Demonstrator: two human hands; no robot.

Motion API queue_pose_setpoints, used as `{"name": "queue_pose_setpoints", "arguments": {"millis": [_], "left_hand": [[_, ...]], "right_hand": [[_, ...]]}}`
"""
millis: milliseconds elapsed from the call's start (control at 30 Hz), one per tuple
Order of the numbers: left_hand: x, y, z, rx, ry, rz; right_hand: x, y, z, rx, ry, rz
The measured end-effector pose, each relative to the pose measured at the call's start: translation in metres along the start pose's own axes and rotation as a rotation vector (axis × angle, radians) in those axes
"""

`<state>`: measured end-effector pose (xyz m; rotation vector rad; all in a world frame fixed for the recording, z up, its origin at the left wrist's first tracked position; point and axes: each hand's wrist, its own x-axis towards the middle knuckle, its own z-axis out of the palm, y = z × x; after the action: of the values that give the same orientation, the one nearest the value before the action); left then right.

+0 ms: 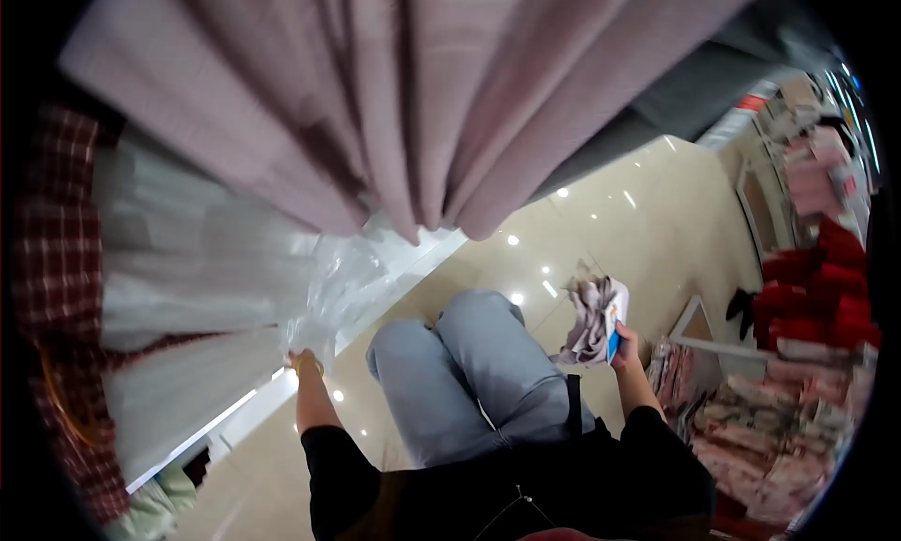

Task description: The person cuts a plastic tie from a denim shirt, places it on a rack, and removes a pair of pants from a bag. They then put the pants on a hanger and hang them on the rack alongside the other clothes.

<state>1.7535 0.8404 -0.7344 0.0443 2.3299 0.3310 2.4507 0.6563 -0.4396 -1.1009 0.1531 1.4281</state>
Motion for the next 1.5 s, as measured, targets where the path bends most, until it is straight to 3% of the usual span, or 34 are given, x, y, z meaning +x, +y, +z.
{"name": "queue_pose_setpoints", "arguments": {"millis": [67, 133, 200, 267, 367, 433, 467, 533, 600, 667, 733, 800, 867, 900, 1000, 1133, 1200, 1333, 1400, 1500], "left_hand": [[-0.073, 0.032, -0.013, 0.435, 0.356, 0.098], [-0.142, 0.064, -0.025, 0.503, 0.336, 0.194], [-0.177, 0.077, -0.027, 0.482, 0.195, 0.327], [-0.181, 0.05, -0.021, 0.42, -0.001, 0.554], [-0.296, 0.056, -0.029, 0.423, -0.286, 0.993], [-0.395, 0.064, -0.055, 0.141, -0.812, 0.924], [-0.481, 0.045, -0.075, 0.03, -1.055, 0.839], [-0.592, 0.068, -0.116, 0.093, -1.461, 0.854], [-0.695, 0.09, -0.164, -0.06, -1.759, 1.069], [-0.742, 0.108, -0.18, 0.127, -2.044, 0.936], [-0.769, 0.133, -0.203, 0.393, -2.029, 0.704], [-0.774, 0.146, -0.194, 0.258, -2.106, 1.2], [-0.817, 0.165, -0.226, 0.196, -1.949, 1.24], [-0.819, 0.168, -0.227, 0.144, -1.965, 1.232], [-0.842, 0.184, -0.25, 0.089, -1.779, 1.421], [-0.845, 0.197, -0.26, -0.077, -1.669, 1.27], [-0.848, 0.206, -0.266, -0.187, -1.551, 1.504], [-0.856, 0.217, -0.277, -0.212, -1.378, 1.572], [-0.867, 0.213, -0.28, -0.27, -1.35, 1.499], [-0.881, 0.208, -0.272, -0.487, -1.344, 1.263]], "right_hand": [[-0.013, -0.001, 0.023, 0.011, 0.061, 0.015], [-0.028, -0.005, 0.041, 0.037, 0.028, 0.023], [-0.057, -0.016, 0.073, 0.076, -0.031, 0.065], [-0.103, -0.035, 0.105, 0.108, -0.009, 0.08], [-0.157, -0.045, 0.171, 0.074, 0.025, 0.031], [-0.207, -0.058, 0.232, 0.019, 0.056, -0.031], [-0.245, -0.073, 0.225, -0.027, 0.028, -0.065], [-0.291, -0.091, 0.284, -0.145, 0.021, -0.102], [-0.323, -0.108, 0.328, -0.309, 0.015, -0.218], [-0.341, -0.123, 0.352, -0.467, -0.022, -0.345], [-0.356, -0.14, 0.369, -0.405, -0.018, -0.398], [-0.37, -0.159, 0.386, -0.4, -0.106, -0.525], [-0.382, -0.175, 0.402, -0.427, -0.09, -0.578], [-0.384, -0.178, 0.404, -0.416, -0.097, -0.57], [-0.376, -0.186, 0.408, -0.459, -0.146, -0.535], [-0.357, -0.191, 0.413, -0.453, -0.244, -0.628], [-0.35, -0.201, 0.412, -0.261, -0.342, -0.611], [-0.336, -0.218, 0.412, -0.286, -0.491, -0.503], [-0.329, -0.223, 0.424, -0.283, -0.596, -0.476], [-0.321, -0.232, 0.448, -0.454, -0.493, -0.422]]}}
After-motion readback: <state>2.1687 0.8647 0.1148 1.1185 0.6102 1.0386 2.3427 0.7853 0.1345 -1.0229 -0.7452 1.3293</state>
